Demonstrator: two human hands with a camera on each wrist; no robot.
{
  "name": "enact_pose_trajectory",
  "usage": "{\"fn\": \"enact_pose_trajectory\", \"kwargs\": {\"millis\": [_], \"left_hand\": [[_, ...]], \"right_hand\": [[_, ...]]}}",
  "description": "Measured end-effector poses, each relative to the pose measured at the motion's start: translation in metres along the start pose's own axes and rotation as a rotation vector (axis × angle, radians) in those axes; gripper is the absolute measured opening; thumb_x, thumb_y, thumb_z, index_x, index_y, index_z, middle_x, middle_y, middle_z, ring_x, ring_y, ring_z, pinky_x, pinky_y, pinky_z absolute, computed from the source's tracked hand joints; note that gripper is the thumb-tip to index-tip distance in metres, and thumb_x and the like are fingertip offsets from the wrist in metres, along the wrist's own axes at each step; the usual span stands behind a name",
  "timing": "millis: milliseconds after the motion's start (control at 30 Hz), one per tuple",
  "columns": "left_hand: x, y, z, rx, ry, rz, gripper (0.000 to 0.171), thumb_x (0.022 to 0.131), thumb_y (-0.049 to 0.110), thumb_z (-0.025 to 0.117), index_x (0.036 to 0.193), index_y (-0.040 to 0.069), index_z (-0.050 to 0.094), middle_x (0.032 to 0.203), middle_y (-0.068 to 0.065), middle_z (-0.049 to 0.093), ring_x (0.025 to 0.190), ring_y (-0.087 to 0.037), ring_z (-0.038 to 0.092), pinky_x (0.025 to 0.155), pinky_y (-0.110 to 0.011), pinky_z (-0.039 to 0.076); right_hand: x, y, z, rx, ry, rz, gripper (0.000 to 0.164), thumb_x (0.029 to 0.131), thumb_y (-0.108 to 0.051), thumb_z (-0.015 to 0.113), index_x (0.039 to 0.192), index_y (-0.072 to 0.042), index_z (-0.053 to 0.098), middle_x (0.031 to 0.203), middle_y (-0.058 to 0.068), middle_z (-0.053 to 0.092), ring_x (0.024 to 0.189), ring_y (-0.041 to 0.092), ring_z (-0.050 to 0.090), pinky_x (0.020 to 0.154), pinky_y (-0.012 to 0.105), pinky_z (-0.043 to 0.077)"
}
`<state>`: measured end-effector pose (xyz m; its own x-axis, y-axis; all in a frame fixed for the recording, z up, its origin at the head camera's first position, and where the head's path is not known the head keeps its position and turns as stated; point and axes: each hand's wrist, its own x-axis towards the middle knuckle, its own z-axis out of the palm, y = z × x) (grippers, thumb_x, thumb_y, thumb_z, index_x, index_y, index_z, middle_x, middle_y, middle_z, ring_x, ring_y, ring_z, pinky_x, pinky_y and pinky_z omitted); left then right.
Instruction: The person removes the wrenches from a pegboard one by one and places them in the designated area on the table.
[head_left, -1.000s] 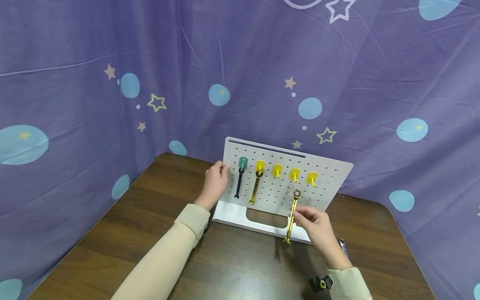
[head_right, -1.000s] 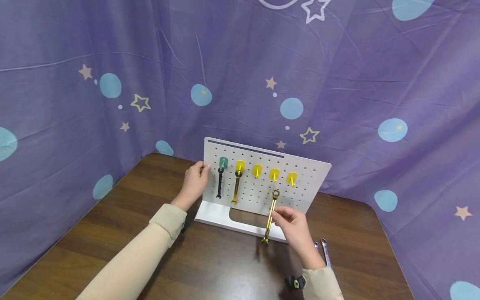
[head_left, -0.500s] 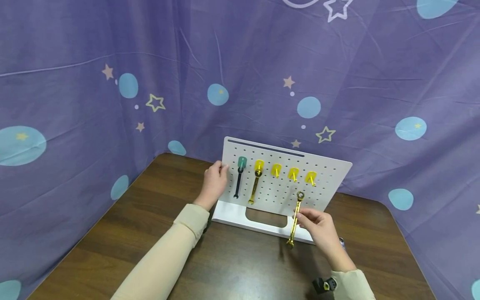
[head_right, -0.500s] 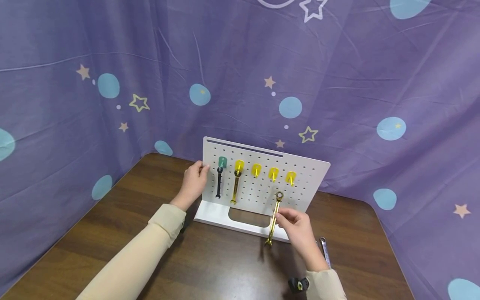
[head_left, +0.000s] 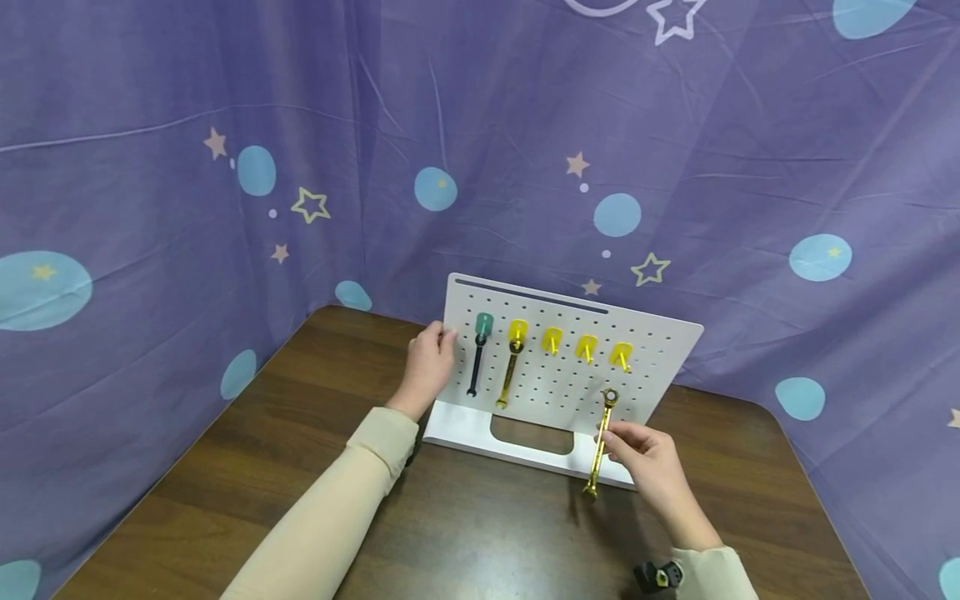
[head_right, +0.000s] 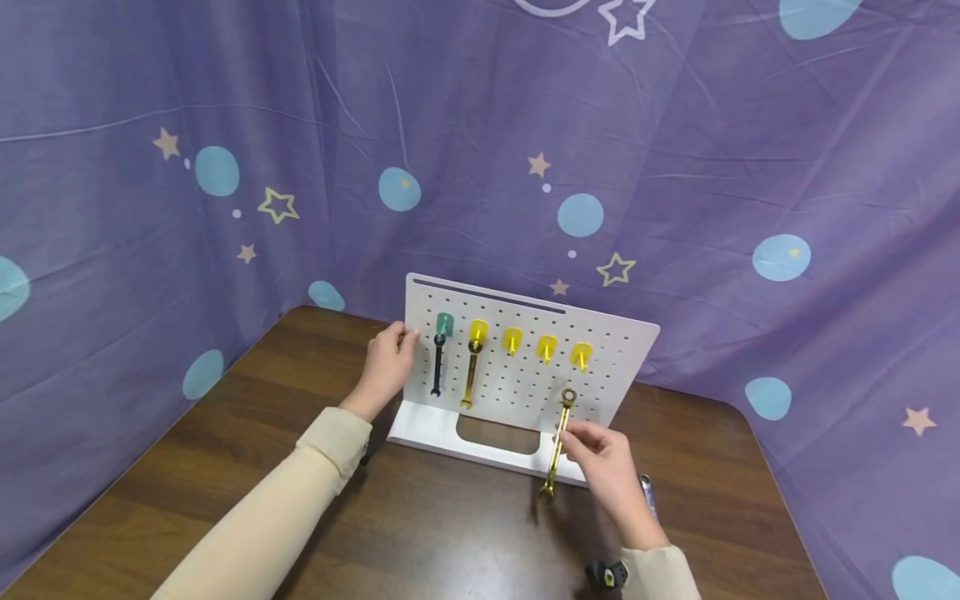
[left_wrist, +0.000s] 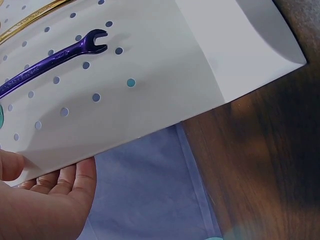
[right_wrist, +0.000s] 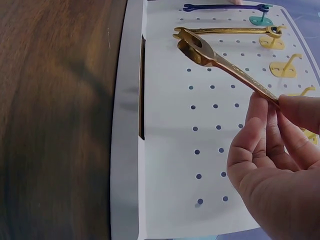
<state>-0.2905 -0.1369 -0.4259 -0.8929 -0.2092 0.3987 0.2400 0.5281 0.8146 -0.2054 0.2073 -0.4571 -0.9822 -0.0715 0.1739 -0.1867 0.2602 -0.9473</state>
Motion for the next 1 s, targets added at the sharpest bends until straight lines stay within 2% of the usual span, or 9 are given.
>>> {"fn": "enact_pose_trajectory", "kwargs": {"millis": [267, 533, 1000], "left_hand": [[-0.0002, -0.0009, -0.0001, 0.001, 0.000, 0.000, 0.023, 0.106, 0.013, 0.056, 0.089, -0.001, 0.058, 0.071, -0.011, 0.054, 0.068, -0.027, 0.051, 0.061, -0.040, 0.044], [-0.0006, 0.0006, 0.0000, -0.008, -0.006, -0.006, 0.020, 0.106, 0.013, 0.056, 0.095, -0.003, 0.061, 0.077, -0.014, 0.060, 0.070, -0.027, 0.055, 0.063, -0.041, 0.047], [-0.0006, 0.0019, -0.0004, -0.012, -0.020, -0.032, 0.021, 0.107, 0.014, 0.054, 0.098, -0.003, 0.062, 0.079, -0.015, 0.061, 0.072, -0.027, 0.056, 0.064, -0.041, 0.048]], "right_hand": [[-0.0009, 0.0030, -0.0041, -0.022, 0.008, 0.017, 0.020, 0.098, -0.005, 0.069, 0.109, 0.012, 0.070, 0.094, 0.018, 0.073, 0.081, 0.017, 0.068, 0.074, 0.030, 0.057], [-0.0041, 0.0041, -0.0065, -0.009, 0.008, 0.019, 0.020, 0.097, -0.004, 0.069, 0.109, 0.012, 0.070, 0.094, 0.019, 0.072, 0.082, 0.017, 0.069, 0.076, 0.037, 0.058], [-0.0072, 0.0064, -0.0096, -0.035, 0.031, 0.044, 0.021, 0.098, -0.005, 0.069, 0.108, 0.013, 0.069, 0.094, 0.018, 0.073, 0.082, 0.017, 0.069, 0.075, 0.034, 0.058]]}}
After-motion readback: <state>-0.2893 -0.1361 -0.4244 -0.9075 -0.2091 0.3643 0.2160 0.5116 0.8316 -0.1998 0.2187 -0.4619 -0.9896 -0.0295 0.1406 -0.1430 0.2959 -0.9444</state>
